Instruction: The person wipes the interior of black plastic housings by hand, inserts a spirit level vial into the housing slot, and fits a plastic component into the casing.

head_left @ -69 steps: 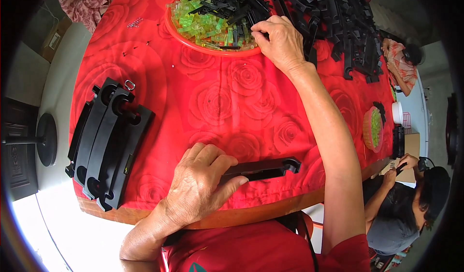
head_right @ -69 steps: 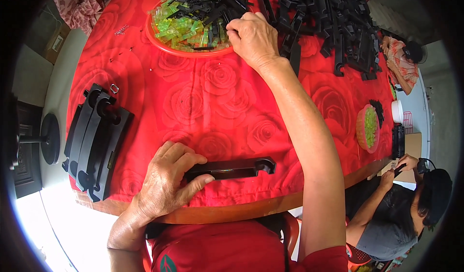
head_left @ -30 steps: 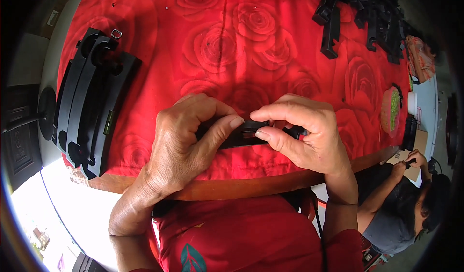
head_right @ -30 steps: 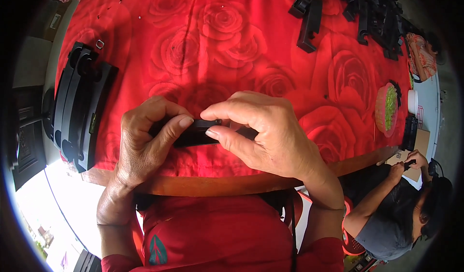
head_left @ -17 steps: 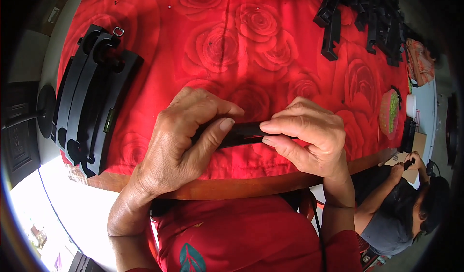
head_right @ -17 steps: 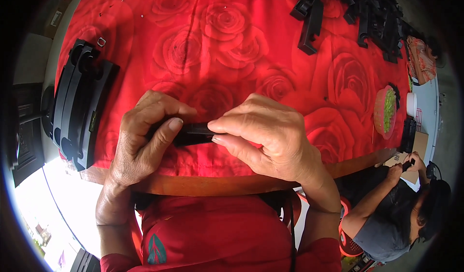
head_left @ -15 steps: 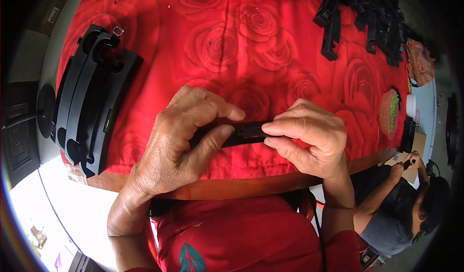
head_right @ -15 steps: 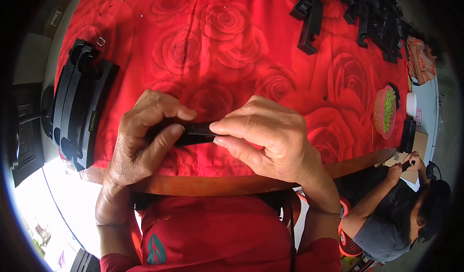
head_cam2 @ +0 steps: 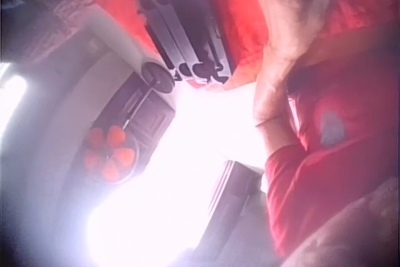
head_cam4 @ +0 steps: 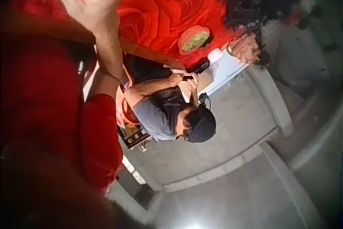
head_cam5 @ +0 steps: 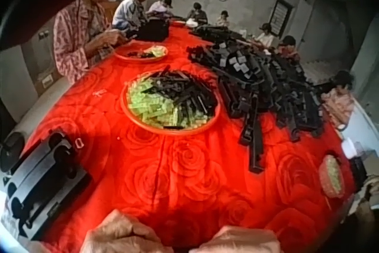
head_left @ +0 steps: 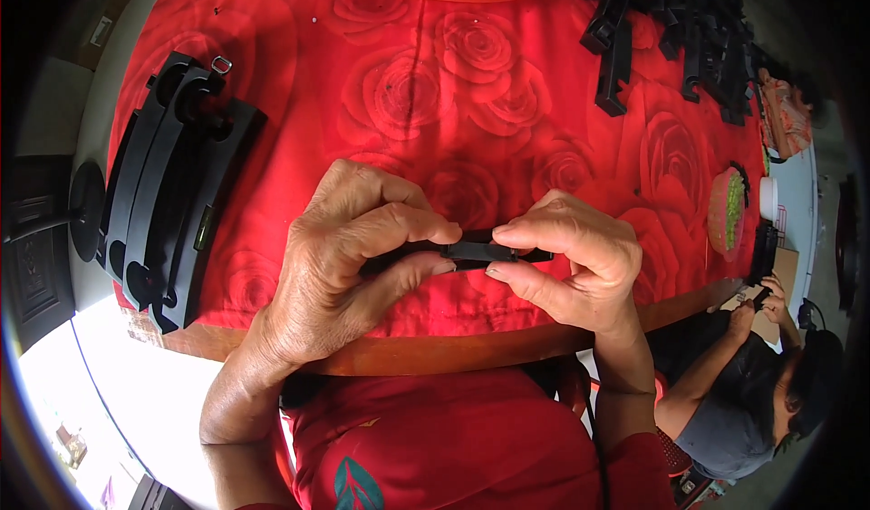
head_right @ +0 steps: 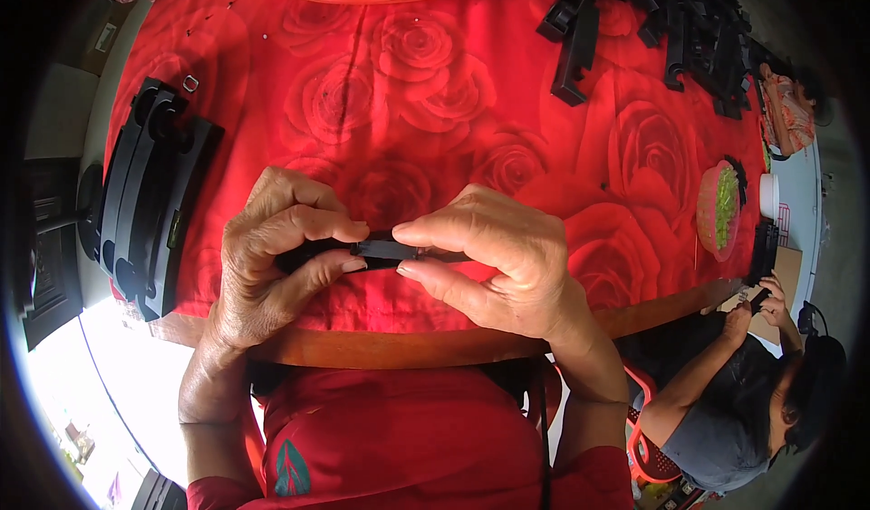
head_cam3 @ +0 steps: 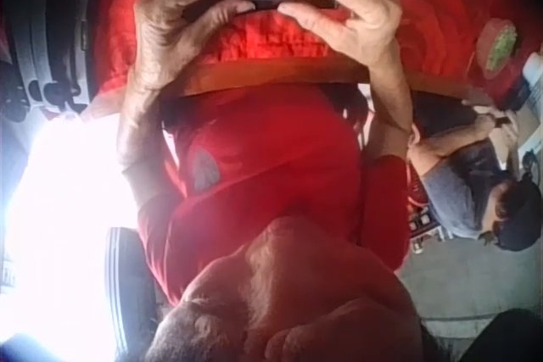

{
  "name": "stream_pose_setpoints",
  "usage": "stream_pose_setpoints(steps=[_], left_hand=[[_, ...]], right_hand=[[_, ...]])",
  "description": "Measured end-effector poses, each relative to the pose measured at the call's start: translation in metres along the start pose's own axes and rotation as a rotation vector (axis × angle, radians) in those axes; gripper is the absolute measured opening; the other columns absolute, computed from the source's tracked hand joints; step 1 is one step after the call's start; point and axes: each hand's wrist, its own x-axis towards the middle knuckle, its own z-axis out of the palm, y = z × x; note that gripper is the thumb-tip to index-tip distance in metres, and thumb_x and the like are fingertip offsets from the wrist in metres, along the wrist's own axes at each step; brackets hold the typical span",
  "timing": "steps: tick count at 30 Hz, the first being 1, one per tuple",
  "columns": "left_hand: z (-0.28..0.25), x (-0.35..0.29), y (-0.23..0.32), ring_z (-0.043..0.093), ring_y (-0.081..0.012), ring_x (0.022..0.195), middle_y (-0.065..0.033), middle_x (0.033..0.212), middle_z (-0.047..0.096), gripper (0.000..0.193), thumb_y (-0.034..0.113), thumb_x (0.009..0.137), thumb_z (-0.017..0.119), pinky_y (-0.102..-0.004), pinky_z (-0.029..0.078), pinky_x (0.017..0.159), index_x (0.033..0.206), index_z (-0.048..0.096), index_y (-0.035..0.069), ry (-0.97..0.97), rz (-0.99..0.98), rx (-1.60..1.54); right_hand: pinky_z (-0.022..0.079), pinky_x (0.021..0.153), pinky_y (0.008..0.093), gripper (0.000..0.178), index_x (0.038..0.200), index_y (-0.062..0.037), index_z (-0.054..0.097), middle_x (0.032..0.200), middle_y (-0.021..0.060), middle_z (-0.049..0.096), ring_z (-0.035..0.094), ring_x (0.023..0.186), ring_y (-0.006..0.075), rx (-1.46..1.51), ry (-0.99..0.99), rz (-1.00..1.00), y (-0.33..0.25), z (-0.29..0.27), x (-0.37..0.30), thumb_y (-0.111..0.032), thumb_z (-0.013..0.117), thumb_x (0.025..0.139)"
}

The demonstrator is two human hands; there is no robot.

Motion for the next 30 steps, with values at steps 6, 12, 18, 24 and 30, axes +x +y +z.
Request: stream_pose_setpoints(steps=[6, 12, 18, 24, 30], left_hand=[[0.000, 0.001, -0.001, 0.063, -0.0202, 0.095, -0.0067, 0.100, 0.070, 0.029, 0.013, 0.078, 0.091, -0.0341, 0.051, 0.081, 0.105, 0.081, 0.006, -0.010, -0.002, 0.049], [-0.001, 0.000, 0.000, 0.063, -0.0213, 0.096, -0.0081, 0.100, 0.069, 0.030, 0.017, 0.080, 0.090, -0.0338, 0.050, 0.080, 0.106, 0.081, 0.004, -0.056, 0.011, 0.051], [-0.019, -0.004, 0.005, 0.067, -0.0270, 0.091, -0.0134, 0.100, 0.071, 0.036, 0.022, 0.089, 0.083, -0.0371, 0.052, 0.081, 0.116, 0.076, -0.001, -0.094, -0.175, 0.062], [-0.026, -0.006, 0.021, 0.067, -0.0285, 0.098, -0.0137, 0.106, 0.069, 0.043, 0.009, 0.076, 0.088, -0.0399, 0.054, 0.081, 0.117, 0.077, 0.003, -0.198, -0.231, 0.131], [-0.018, -0.016, 0.014, 0.067, -0.0288, 0.099, -0.0116, 0.105, 0.067, 0.051, -0.004, 0.067, 0.085, -0.0393, 0.055, 0.083, 0.117, 0.078, 0.005, -0.157, -0.201, 0.209]], right_hand=[[0.054, 0.062, 0.0284, 0.034, 0.109, -0.0002, 0.079, 0.091, 0.0095, 0.078, 0.071, 0.074, 0.0175, -0.001, -0.011, -0.012, 0.006, -0.003, -0.001, 0.005, 0.089, 0.077], [0.051, 0.061, 0.0291, 0.029, 0.106, -0.0012, 0.080, 0.088, 0.0090, 0.077, 0.069, 0.070, 0.0168, -0.035, 0.005, -0.008, -0.001, -0.002, -0.001, 0.005, 0.087, 0.079], [0.049, 0.061, 0.0307, 0.026, 0.104, -0.0005, 0.079, 0.087, 0.0097, 0.077, 0.068, 0.068, 0.0184, -0.101, -0.057, 0.168, -0.018, -0.014, -0.013, 0.003, 0.087, 0.079], [0.047, 0.060, 0.0317, 0.025, 0.103, -0.0021, 0.080, 0.085, 0.0091, 0.075, 0.065, 0.068, 0.0192, -0.235, -0.109, 0.136, -0.013, -0.012, -0.015, -0.002, 0.088, 0.079], [0.045, 0.059, 0.0325, 0.031, 0.103, -0.0044, 0.082, 0.083, 0.0064, 0.071, 0.061, 0.066, 0.0192, -0.326, -0.129, 0.063, -0.009, -0.007, -0.013, -0.008, 0.091, 0.074]])
